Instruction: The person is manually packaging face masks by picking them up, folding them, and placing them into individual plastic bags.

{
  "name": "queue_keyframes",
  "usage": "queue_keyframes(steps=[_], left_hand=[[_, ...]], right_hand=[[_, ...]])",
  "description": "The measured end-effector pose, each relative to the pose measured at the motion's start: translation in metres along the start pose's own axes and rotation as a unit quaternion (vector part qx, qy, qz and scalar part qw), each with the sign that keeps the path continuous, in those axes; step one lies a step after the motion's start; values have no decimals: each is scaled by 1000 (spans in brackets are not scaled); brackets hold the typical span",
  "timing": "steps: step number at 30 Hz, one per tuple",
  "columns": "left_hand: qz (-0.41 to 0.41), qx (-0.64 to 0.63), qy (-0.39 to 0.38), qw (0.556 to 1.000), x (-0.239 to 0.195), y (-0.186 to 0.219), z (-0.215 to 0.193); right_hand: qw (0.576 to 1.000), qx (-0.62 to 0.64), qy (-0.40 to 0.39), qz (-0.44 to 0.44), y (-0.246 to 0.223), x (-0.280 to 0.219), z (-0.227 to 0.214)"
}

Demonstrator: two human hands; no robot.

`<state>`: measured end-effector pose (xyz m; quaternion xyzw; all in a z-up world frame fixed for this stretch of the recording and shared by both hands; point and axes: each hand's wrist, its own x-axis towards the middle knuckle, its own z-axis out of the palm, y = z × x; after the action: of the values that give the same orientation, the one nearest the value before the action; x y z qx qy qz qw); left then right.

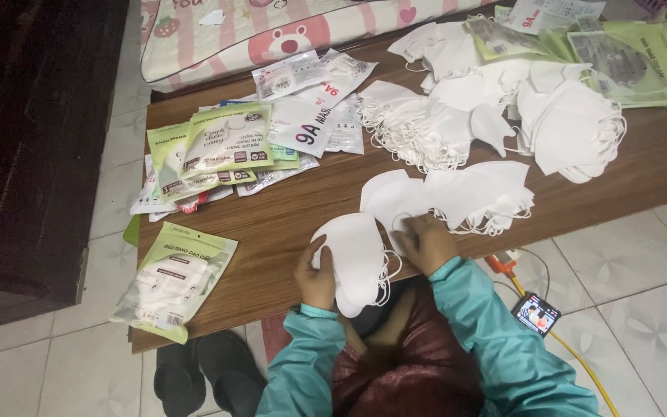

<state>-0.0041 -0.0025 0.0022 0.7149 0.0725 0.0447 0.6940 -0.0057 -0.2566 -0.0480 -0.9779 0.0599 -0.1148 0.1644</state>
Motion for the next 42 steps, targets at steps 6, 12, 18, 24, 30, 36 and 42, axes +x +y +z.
queue_keyframes(steps=[6, 12, 18, 24, 30, 36, 42], left_hand=[[3, -8, 0, 1000, -1, 3, 0], [-18, -11, 0, 1000, 1, -1, 0], [24, 1, 2, 1000, 2, -6, -2], [-21, -12, -5, 1000, 1, 5, -1], [-19, -17, -15, 1000, 3, 0, -2], [-16, -20, 3, 1000, 4, 1, 0], [15, -8, 18, 1000, -1, 13, -1]], right_hand=[[998, -35, -49, 34, -6, 4, 7], [997, 16, -43, 56, -5, 10, -2], [985, 144, 32, 94, -12, 6, -39], [990, 27, 108, -90, -51, -22, -55], [977, 131, -6, -169, -118, -50, -59], [975, 156, 69, -144, -66, -5, -44], [998, -13, -59, 1, -46, 25, -21]])
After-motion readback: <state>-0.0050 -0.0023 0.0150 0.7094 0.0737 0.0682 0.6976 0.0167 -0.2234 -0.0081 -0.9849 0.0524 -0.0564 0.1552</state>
